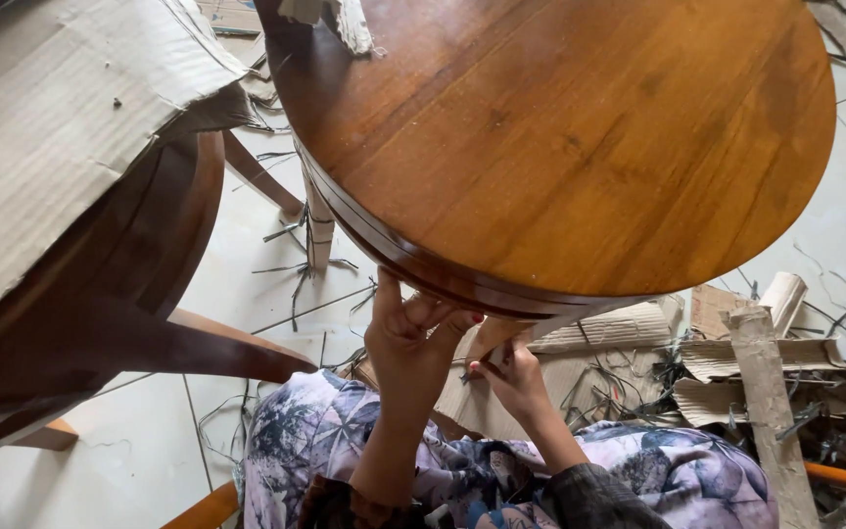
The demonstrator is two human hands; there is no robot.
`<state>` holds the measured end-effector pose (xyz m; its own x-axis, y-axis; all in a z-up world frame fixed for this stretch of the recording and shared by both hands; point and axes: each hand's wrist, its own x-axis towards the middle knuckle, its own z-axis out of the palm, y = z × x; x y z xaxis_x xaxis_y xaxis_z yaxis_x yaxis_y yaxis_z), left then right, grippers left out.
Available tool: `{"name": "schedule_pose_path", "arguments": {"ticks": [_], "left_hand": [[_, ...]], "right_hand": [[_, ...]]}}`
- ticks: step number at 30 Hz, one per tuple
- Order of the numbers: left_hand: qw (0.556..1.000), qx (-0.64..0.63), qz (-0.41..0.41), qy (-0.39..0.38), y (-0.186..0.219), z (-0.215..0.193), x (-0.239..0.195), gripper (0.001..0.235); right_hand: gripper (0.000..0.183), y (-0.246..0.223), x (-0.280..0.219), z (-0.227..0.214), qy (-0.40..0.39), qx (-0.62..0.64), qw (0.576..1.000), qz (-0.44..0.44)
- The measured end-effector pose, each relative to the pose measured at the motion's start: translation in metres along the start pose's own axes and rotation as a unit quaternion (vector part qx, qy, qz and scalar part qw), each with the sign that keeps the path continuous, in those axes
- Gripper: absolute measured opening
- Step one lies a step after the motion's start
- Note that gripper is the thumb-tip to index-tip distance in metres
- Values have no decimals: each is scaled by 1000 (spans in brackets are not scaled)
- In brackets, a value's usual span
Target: Wrapping a wooden table leg with cardboard and securing it with string for protection during transport.
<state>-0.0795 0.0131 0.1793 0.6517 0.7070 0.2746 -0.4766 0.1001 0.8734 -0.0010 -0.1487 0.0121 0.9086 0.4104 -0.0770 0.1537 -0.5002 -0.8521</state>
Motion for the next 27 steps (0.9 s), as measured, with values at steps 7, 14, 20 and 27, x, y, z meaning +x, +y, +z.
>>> {"name": "schedule_pose_path", "arguments": {"ticks": [7,14,20,27], "left_hand": [[995,29,91,-3,-90,11,-23,107],[960,252,114,-30,-168,51,-55,51],[964,202,165,-51,-170,44,-42,49],[948,232,215,-43,-173,40,-43,34]], "right_hand": [[36,-37,22,-73,-259,-59,949,-171],[85,-78,64,-189,-133,701,697,-72],[52,-84,70,-207,-122,661,733,-110],[42,-98,55,-208,-117,627,762,-112]]}}
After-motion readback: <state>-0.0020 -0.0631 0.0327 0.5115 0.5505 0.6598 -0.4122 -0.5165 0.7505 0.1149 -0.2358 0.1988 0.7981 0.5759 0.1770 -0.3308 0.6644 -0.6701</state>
